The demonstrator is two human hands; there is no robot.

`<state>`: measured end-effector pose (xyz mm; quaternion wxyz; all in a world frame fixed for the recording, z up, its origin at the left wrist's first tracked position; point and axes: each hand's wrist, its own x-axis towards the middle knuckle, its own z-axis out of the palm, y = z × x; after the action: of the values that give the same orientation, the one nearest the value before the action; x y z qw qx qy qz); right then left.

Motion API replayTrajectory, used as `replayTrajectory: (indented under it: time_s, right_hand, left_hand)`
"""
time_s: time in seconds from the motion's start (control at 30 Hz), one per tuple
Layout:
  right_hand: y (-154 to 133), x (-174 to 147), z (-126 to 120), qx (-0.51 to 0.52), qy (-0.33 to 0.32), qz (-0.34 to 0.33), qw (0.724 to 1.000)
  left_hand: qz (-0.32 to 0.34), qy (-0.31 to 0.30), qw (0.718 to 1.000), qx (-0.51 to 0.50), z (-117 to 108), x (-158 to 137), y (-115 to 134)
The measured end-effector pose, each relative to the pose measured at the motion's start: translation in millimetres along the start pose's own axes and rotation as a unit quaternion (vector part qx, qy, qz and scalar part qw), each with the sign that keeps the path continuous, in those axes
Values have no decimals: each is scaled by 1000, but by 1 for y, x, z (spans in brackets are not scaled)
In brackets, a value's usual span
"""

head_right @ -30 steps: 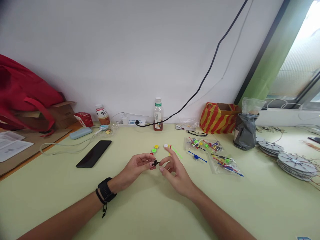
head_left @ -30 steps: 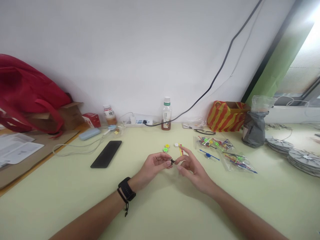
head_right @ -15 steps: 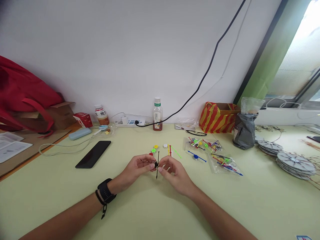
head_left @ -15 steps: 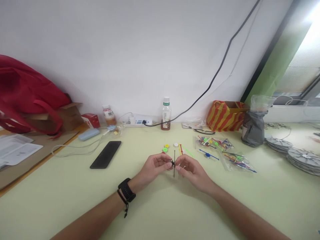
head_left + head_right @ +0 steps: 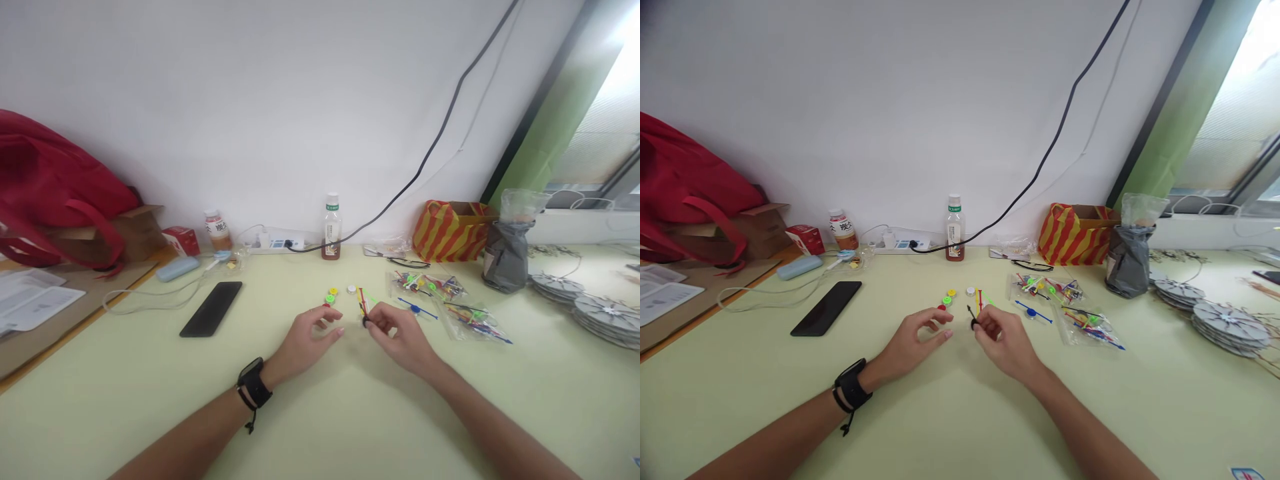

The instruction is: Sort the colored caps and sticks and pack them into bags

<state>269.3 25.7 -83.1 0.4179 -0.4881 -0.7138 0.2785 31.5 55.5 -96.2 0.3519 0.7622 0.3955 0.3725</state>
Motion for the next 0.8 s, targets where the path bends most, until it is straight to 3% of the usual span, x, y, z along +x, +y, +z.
replayTrajectory:
  time_s: [0.1, 0.23, 0.5, 0.8]
  right_hand:
    - [10, 7, -19, -109, 6, 57, 992]
    - [23, 10, -38, -245, -46, 154, 956]
    - [28, 12, -50, -243, -94, 273, 926]
    - [34, 10, -50, -243, -87, 285, 923]
  left_hand:
    - [52, 33, 991, 121, -7, 3, -5]
    - [56, 36, 980, 185, -13, 4, -11]
    - [58, 19, 977, 205, -10, 3, -19]
    - [54, 11, 983, 176, -10, 3, -12]
